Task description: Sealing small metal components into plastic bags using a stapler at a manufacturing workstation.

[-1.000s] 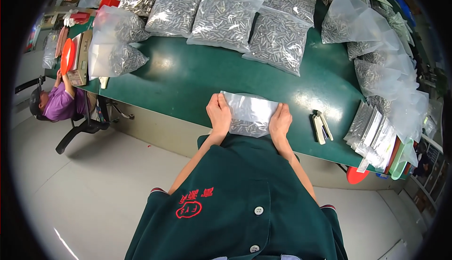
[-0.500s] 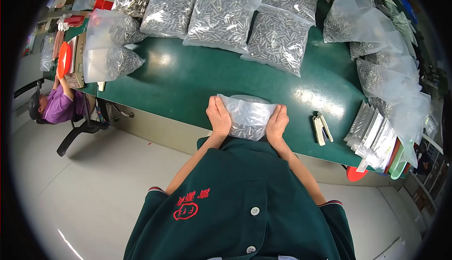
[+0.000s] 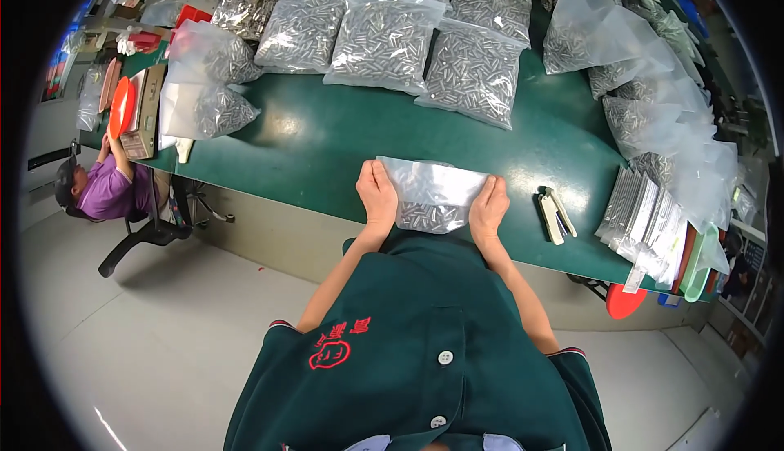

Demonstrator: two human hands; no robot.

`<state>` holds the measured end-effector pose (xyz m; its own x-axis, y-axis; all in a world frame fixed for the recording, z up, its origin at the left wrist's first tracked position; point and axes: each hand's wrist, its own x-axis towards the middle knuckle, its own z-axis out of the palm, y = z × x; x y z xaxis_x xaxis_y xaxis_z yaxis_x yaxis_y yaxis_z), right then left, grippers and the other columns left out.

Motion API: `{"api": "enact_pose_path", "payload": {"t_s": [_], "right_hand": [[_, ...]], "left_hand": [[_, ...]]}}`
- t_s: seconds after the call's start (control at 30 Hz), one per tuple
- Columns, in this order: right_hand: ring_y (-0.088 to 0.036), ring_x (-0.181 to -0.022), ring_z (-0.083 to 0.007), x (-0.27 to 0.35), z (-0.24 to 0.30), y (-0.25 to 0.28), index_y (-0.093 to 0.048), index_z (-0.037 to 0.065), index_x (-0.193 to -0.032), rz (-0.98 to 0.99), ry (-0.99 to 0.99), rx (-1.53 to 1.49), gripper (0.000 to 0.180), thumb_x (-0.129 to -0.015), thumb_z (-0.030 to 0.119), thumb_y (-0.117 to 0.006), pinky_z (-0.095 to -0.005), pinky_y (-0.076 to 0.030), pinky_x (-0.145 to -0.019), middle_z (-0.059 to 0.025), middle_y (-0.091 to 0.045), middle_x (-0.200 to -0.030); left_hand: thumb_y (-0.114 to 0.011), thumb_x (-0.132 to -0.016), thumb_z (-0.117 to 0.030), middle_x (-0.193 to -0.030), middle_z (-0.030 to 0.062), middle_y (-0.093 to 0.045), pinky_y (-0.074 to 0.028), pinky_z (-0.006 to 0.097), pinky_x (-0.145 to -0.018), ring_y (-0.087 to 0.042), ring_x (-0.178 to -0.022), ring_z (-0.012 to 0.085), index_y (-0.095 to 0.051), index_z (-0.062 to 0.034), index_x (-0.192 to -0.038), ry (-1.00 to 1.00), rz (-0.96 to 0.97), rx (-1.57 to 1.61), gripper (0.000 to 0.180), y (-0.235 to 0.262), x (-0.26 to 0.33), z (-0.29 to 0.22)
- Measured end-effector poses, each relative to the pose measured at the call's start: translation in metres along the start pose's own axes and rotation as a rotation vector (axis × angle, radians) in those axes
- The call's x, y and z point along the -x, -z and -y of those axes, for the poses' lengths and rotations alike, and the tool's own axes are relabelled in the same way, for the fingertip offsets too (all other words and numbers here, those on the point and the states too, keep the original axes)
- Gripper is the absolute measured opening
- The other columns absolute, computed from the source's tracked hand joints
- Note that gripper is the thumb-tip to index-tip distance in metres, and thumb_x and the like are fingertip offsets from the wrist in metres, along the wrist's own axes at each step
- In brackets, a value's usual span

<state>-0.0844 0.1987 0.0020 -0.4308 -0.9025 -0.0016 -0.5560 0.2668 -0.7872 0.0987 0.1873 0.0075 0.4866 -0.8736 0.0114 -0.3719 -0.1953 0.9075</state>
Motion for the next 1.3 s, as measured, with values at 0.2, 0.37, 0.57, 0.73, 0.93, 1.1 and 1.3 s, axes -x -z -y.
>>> {"api": "enact_pose_path", "payload": {"t_s": [0.2,0.37,0.57,0.73,0.93,1.1,1.3], "right_hand": [[-0.055,-0.061,-0.0419,0.008,-0.01,-0.018,-0.051,0.001,-0.085,0.011,0.01,0.027,0.022,-0.094,0.018,-0.041,-0.0468,-0.041,-0.054,-0.0227,-0.056,-0.067],[-0.054,-0.061,-0.0422,0.008,-0.011,-0.03,-0.05,0.0,-0.084,-0.034,-0.053,-0.025,0.022,-0.095,0.017,-0.041,-0.0471,-0.04,-0.053,-0.0231,-0.055,-0.067],[-0.053,-0.062,-0.0433,0.008,-0.009,-0.029,-0.05,-0.001,-0.084,-0.15,-0.108,-0.072,0.023,-0.095,0.018,-0.041,-0.0468,-0.039,-0.053,-0.024,-0.055,-0.068],[-0.051,-0.059,-0.0232,-0.001,-0.002,0.003,-0.053,0.001,-0.091,0.077,-0.111,-0.196,0.017,-0.094,0.016,-0.045,-0.0351,-0.039,-0.054,-0.0131,-0.055,-0.066],[-0.045,-0.065,-0.0047,-0.015,0.001,0.042,-0.055,0.004,-0.097,0.314,-0.221,-0.652,0.009,-0.088,0.004,-0.055,-0.0197,-0.037,-0.059,0.0025,-0.053,-0.071],[-0.051,-0.07,-0.0048,-0.03,-0.008,0.056,-0.062,0.002,-0.091,0.542,-0.328,-0.736,0.01,-0.081,0.001,-0.064,-0.02,-0.042,-0.064,0.0019,-0.059,-0.076],[-0.052,-0.07,-0.0053,-0.042,-0.002,0.06,-0.068,0.002,-0.092,0.709,-0.375,-0.676,0.018,-0.075,0.0,-0.07,-0.0207,-0.044,-0.065,0.001,-0.061,-0.079]], "left_hand": [[-0.038,-0.094,-0.016,-0.061,0.0163,-0.045,-0.034,0.039,-0.053,-0.043,-0.054,0.0295,-0.043,0.0017,-0.073,-0.029,0.031,-0.027,0.027,-0.002,0.001,0.003],[-0.038,-0.094,-0.015,-0.06,0.0178,-0.045,-0.034,0.04,-0.051,-0.044,-0.052,0.0313,-0.043,0.0015,-0.074,-0.007,0.046,-0.025,0.026,-0.007,-0.009,0.002],[-0.04,-0.094,-0.017,-0.059,0.0157,-0.046,-0.035,0.038,-0.051,-0.047,-0.053,0.0269,-0.047,0.0014,-0.078,-0.101,0.12,-0.005,0.026,-0.013,-0.021,0.0],[-0.049,-0.094,-0.013,-0.066,-0.0035,-0.049,-0.035,0.023,-0.055,-0.041,-0.063,0.0041,-0.055,-0.001,-0.079,0.264,0.365,0.312,0.02,0.024,-0.033,-0.005],[-0.051,-0.09,-0.004,-0.079,0.0001,-0.06,-0.042,0.021,-0.064,-0.053,-0.07,0.0069,-0.054,0.001,-0.091,0.175,0.454,0.393,0.006,0.048,-0.043,-0.013],[-0.052,-0.086,0.001,-0.084,0.0006,-0.059,-0.042,0.022,-0.068,-0.053,-0.072,0.0078,-0.061,0.0008,-0.092,0.145,0.762,0.27,0.01,0.061,-0.063,-0.024],[-0.06,-0.079,0.0,-0.087,0.0007,-0.059,-0.042,0.022,-0.07,-0.051,-0.077,0.0081,-0.065,-0.0003,-0.098,0.216,0.979,0.218,0.019,0.055,-0.088,-0.021]]}}
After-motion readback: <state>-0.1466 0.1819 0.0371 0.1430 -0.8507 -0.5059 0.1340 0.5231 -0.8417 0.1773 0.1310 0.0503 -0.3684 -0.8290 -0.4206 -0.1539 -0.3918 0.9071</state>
